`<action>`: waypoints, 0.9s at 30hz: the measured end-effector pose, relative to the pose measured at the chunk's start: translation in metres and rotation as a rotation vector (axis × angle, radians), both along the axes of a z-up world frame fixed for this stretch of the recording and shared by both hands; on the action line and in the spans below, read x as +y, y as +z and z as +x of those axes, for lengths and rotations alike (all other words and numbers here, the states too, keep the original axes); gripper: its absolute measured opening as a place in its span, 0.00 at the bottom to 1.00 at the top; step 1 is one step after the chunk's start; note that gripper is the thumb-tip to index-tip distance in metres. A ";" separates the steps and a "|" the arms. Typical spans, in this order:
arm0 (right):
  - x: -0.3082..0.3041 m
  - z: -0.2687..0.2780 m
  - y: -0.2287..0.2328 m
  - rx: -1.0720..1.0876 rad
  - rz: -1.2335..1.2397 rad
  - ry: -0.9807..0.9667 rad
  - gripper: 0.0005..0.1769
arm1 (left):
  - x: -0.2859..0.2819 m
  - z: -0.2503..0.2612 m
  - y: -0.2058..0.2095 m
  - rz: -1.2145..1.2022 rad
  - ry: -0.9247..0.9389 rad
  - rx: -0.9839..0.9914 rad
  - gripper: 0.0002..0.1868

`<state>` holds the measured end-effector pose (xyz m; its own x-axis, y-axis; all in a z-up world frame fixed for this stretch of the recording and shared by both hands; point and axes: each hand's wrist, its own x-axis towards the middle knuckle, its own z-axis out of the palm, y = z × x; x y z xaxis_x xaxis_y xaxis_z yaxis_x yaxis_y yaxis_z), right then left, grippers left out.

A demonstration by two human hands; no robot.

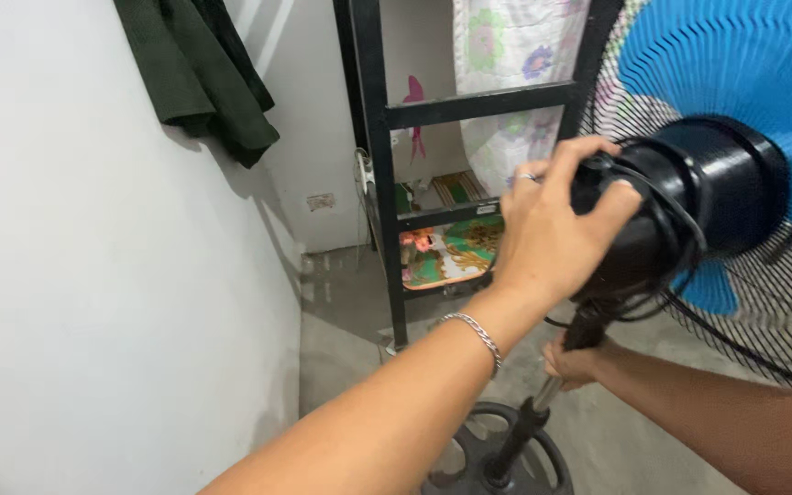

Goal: The person assembles a standing electric fan by attaching the front and rear protective grilles to the fan head. They then wrap the power cord around the fan's neck and adjust the fan's position.

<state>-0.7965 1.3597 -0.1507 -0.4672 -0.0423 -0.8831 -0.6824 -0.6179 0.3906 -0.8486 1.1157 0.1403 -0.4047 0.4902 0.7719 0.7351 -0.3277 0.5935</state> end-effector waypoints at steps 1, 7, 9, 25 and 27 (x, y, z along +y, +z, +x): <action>0.009 -0.011 -0.001 -0.014 0.011 0.009 0.66 | 0.010 -0.010 -0.002 0.026 0.000 0.020 0.22; 0.028 -0.056 -0.016 -0.099 0.058 -0.184 0.61 | 0.048 -0.067 -0.025 -0.043 -0.098 -0.015 0.24; 0.051 -0.071 -0.031 -0.097 0.038 -0.094 0.47 | 0.061 -0.082 -0.031 -0.011 -0.108 0.009 0.22; 0.032 -0.074 -0.008 0.531 1.256 0.699 0.23 | 0.102 -0.095 -0.081 -0.095 -0.089 -0.056 0.26; 0.040 -0.060 -0.024 0.338 0.680 0.426 0.23 | 0.113 -0.094 -0.076 -0.071 -0.050 -0.004 0.25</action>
